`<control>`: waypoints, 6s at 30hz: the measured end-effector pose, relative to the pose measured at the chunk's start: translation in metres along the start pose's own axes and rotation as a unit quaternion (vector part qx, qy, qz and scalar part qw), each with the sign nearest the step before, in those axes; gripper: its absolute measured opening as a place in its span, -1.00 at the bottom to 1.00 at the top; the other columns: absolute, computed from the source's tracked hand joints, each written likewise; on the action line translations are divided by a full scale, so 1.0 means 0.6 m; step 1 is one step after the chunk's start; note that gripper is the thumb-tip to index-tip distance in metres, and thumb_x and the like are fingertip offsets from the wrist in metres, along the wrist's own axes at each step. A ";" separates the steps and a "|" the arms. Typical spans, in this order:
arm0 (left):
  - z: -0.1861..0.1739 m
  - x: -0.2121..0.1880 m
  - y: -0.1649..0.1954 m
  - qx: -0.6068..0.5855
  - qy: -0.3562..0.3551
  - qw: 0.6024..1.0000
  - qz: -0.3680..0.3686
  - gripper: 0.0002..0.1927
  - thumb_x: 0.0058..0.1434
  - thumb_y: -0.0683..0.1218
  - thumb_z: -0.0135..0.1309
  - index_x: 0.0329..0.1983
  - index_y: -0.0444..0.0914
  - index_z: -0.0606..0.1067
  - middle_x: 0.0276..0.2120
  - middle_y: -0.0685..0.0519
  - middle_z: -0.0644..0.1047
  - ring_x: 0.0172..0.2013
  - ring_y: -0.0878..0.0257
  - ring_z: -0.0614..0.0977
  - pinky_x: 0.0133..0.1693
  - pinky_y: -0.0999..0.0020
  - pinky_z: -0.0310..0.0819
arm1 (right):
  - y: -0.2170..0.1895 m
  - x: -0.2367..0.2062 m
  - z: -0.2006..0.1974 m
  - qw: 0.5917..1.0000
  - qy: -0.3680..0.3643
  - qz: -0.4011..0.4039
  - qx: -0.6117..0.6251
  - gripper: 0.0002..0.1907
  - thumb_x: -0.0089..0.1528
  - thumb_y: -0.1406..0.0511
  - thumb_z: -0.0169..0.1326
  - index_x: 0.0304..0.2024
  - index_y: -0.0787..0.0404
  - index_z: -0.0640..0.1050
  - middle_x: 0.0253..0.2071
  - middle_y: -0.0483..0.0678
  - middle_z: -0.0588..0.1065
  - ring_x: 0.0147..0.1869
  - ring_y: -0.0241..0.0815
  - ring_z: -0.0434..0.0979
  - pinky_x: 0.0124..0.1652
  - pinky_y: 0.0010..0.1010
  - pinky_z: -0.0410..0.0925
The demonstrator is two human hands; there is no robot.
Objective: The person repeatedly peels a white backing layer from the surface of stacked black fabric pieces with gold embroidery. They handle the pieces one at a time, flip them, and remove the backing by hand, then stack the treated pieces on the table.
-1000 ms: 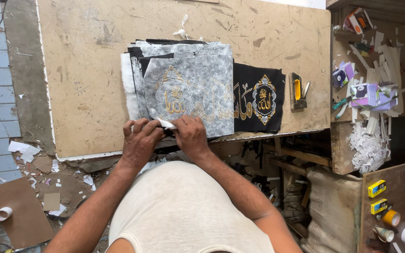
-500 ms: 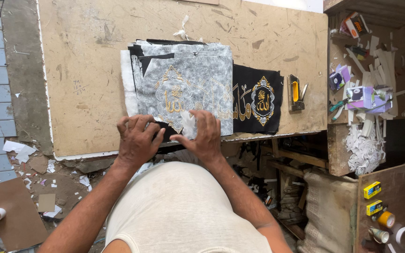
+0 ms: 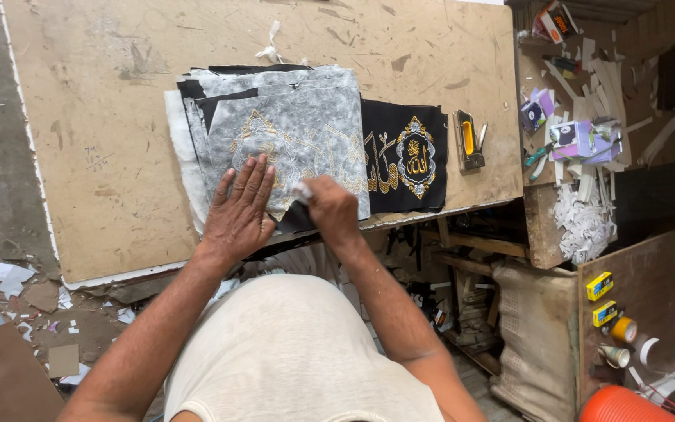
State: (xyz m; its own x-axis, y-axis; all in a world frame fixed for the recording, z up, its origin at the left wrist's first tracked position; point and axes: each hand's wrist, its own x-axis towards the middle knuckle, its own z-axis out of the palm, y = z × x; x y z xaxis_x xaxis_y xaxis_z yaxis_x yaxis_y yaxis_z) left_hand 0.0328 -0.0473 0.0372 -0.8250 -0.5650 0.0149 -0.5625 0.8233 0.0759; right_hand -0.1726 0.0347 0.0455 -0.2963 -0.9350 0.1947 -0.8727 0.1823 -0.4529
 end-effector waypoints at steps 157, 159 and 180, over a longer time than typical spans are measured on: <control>-0.026 0.147 0.005 -0.061 -0.107 0.928 -0.351 0.11 0.29 0.41 -0.27 0.55 -0.48 -0.25 0.53 -0.33 -0.37 0.50 -0.08 -0.40 0.34 -0.09 -0.69 | 0.006 0.389 0.012 0.927 -0.331 -0.138 0.107 -0.63 0.25 0.17 0.12 0.11 -0.02 0.52 -0.03 0.03 0.56 0.00 -0.15 0.61 -0.07 -0.32 0.59; -0.028 0.167 -0.006 -0.029 -0.101 0.939 -0.327 0.09 0.29 0.38 -0.25 0.55 -0.47 -0.26 0.52 -0.33 -0.37 0.50 -0.10 -0.39 0.35 -0.04 -0.70 | -0.015 0.378 0.011 0.910 -0.364 -0.200 0.015 -0.62 0.26 0.13 0.11 0.13 -0.04 0.51 -0.02 0.01 0.54 -0.06 -0.14 0.61 -0.09 -0.31 0.55; 0.014 0.179 -0.005 -0.109 0.045 0.935 -0.335 0.01 0.31 0.44 -0.37 0.54 -0.38 -0.11 0.55 -0.21 -0.17 0.53 0.03 -0.20 0.40 -0.11 -0.66 | 0.162 0.355 -0.092 0.994 -0.086 -0.035 -0.057 -0.83 0.31 0.23 0.09 -0.13 0.18 0.54 -0.15 0.01 0.57 -0.24 -0.20 0.61 -0.38 -0.46 0.54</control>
State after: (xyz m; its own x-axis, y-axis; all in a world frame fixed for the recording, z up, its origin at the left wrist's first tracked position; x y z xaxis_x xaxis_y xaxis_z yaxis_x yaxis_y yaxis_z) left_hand -0.0544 -0.1100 0.0299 -0.2777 -0.9603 -0.0259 -0.9185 0.2576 0.3000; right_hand -0.3420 -0.1300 0.0907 -0.1711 -0.9831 0.0657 -0.9302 0.1392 -0.3396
